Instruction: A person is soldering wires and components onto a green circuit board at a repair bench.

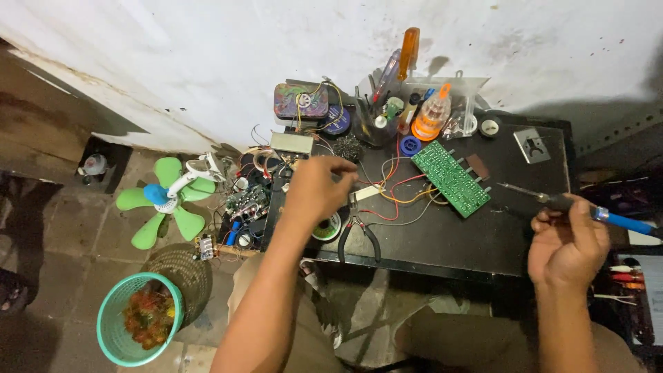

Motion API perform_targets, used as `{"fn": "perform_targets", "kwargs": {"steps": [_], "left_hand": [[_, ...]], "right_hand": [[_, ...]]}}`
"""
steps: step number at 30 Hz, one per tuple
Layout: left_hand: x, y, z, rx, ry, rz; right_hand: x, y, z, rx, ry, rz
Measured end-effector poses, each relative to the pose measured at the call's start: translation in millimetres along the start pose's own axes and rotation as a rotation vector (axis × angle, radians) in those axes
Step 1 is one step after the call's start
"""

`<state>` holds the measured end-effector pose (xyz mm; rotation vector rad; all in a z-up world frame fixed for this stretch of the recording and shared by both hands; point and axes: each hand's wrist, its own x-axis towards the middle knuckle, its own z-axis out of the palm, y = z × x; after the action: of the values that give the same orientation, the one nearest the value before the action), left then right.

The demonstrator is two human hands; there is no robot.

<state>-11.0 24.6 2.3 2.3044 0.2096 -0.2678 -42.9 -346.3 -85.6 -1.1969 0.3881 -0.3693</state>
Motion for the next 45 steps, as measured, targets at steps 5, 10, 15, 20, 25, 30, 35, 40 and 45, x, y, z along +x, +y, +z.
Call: {"fn": "perform_targets", "kwargs": {"steps": [5, 10, 15, 20, 25, 30, 35, 40, 45], "left_hand": [[19, -21, 39, 0.274, 0.019, 0.121], [32, -37, 54, 0.374, 0.077, 0.125], [38, -39, 57, 0.420, 0.081, 0.091], [24, -17, 30, 0.266, -0.006, -0.001], [0, 9, -11, 0.097, -0.145, -0.142], [-5, -5, -30, -0.134, -0.099, 0.063], [-8, -7, -33, -0.500, -0.102, 0.199], [-4, -15, -23, -0.693, -0.202, 0.186], [-2, -24, -18, -0.885, -0.230, 0.202]], "right_hand": [[0, 0, 2, 0.013, 0.013, 0.001], [-2, -2, 4, 0.001, 0.006, -0.013], [-2, -2, 2, 0.026, 0.002, -0.008], [0, -2, -1, 0.031, 0.000, -0.002], [-1, -2, 2, 0.031, 0.018, -0.010], [-1, -1, 6, 0.050, 0.012, 0.008], [1, 3, 4, 0.074, -0.007, -0.001], [0, 1, 8, 0.088, -0.018, -0.003], [5, 6, 3, 0.093, 0.004, -0.042]]}}
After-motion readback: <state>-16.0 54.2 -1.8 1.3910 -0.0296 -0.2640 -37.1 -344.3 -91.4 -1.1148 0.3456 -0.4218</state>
